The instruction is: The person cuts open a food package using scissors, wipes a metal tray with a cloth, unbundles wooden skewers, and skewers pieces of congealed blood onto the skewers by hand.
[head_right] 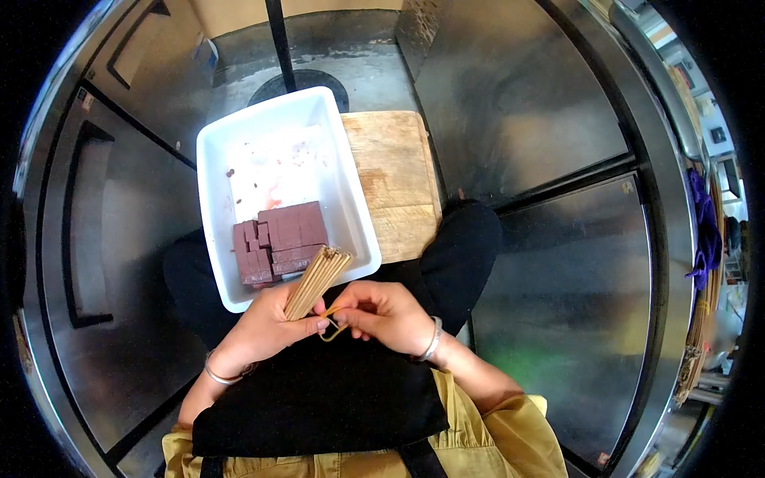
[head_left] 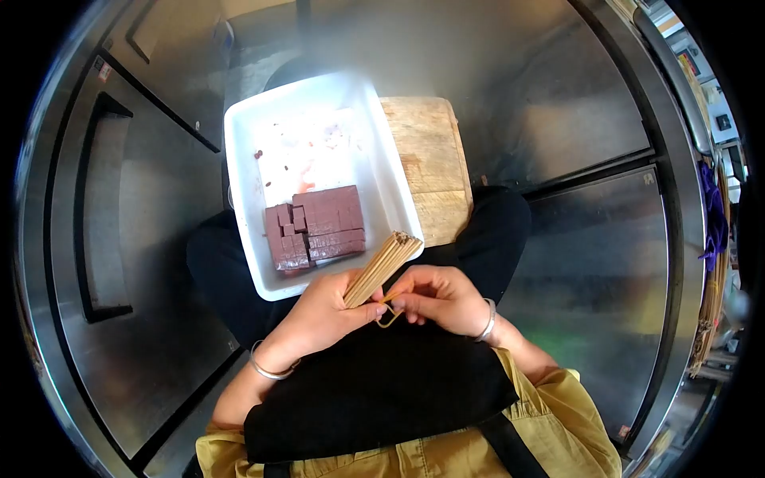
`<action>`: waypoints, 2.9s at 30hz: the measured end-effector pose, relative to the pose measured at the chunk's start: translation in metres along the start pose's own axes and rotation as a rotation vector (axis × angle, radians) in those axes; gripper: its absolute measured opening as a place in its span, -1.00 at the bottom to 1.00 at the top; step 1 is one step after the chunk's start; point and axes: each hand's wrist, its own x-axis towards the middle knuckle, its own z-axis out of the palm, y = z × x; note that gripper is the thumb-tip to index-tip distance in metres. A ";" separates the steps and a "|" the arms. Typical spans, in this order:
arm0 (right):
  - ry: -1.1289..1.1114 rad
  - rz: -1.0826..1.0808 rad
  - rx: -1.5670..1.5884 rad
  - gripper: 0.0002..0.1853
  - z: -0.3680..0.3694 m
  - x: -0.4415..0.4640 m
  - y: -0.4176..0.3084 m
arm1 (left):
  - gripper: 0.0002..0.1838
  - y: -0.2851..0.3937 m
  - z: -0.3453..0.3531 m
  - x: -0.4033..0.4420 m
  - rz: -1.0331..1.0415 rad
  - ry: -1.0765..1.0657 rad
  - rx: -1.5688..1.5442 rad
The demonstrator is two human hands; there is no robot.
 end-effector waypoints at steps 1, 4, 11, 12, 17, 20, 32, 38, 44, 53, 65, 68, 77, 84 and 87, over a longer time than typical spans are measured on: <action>0.108 0.049 -0.002 -0.89 -0.002 -0.004 -0.006 | -0.87 0.000 -0.003 -0.001 -0.034 -0.013 0.055; 0.218 0.063 0.010 -0.96 -0.014 -0.018 -0.009 | -0.87 0.001 -0.008 -0.007 -0.031 0.037 -0.008; -0.070 0.126 -0.059 -0.93 -0.009 -0.034 0.010 | -0.88 -0.002 -0.011 -0.010 0.033 0.062 0.048; -0.070 0.127 -0.060 -0.93 -0.010 -0.035 0.012 | -0.88 -0.001 -0.011 -0.010 0.033 0.062 0.046; -0.033 -0.169 -0.553 -0.89 -0.015 -0.034 0.030 | -0.89 0.007 -0.014 -0.019 0.009 0.065 0.083; 0.078 -0.170 -0.932 -0.86 -0.010 -0.030 0.055 | -0.90 -0.002 -0.018 -0.020 0.043 0.125 0.029; -0.223 0.390 -1.487 -0.75 0.010 0.014 0.043 | -0.90 0.005 -0.020 -0.031 0.075 0.193 -0.048; -0.122 0.091 -1.223 -0.71 0.018 0.008 0.031 | -0.91 0.004 -0.022 -0.039 0.111 0.236 -0.111; -0.137 0.260 -1.228 -0.74 0.012 0.009 0.046 | -0.91 0.005 -0.023 -0.045 0.138 0.213 -0.121; -0.193 0.120 -1.457 -0.83 0.023 -0.022 0.014 | -0.88 -0.004 -0.022 -0.039 0.122 0.232 -0.111; -0.218 -0.314 -1.581 -0.76 -0.006 -0.025 0.029 | -0.84 -0.003 -0.024 -0.033 0.049 0.237 -0.057; -0.156 -0.462 -1.558 -0.73 -0.006 -0.021 0.039 | -0.86 -0.006 -0.022 -0.030 0.094 0.261 -0.087; 0.208 -0.303 -0.635 -0.68 -0.002 -0.005 -0.005 | -0.82 -0.012 -0.018 -0.019 0.073 0.253 -0.153; 0.051 0.045 0.217 -0.80 0.024 0.045 0.003 | -0.81 -0.006 -0.011 -0.018 0.133 0.264 -0.002; -0.004 0.079 0.475 -0.79 0.015 0.048 0.003 | -0.79 -0.003 -0.012 -0.020 0.141 0.292 0.018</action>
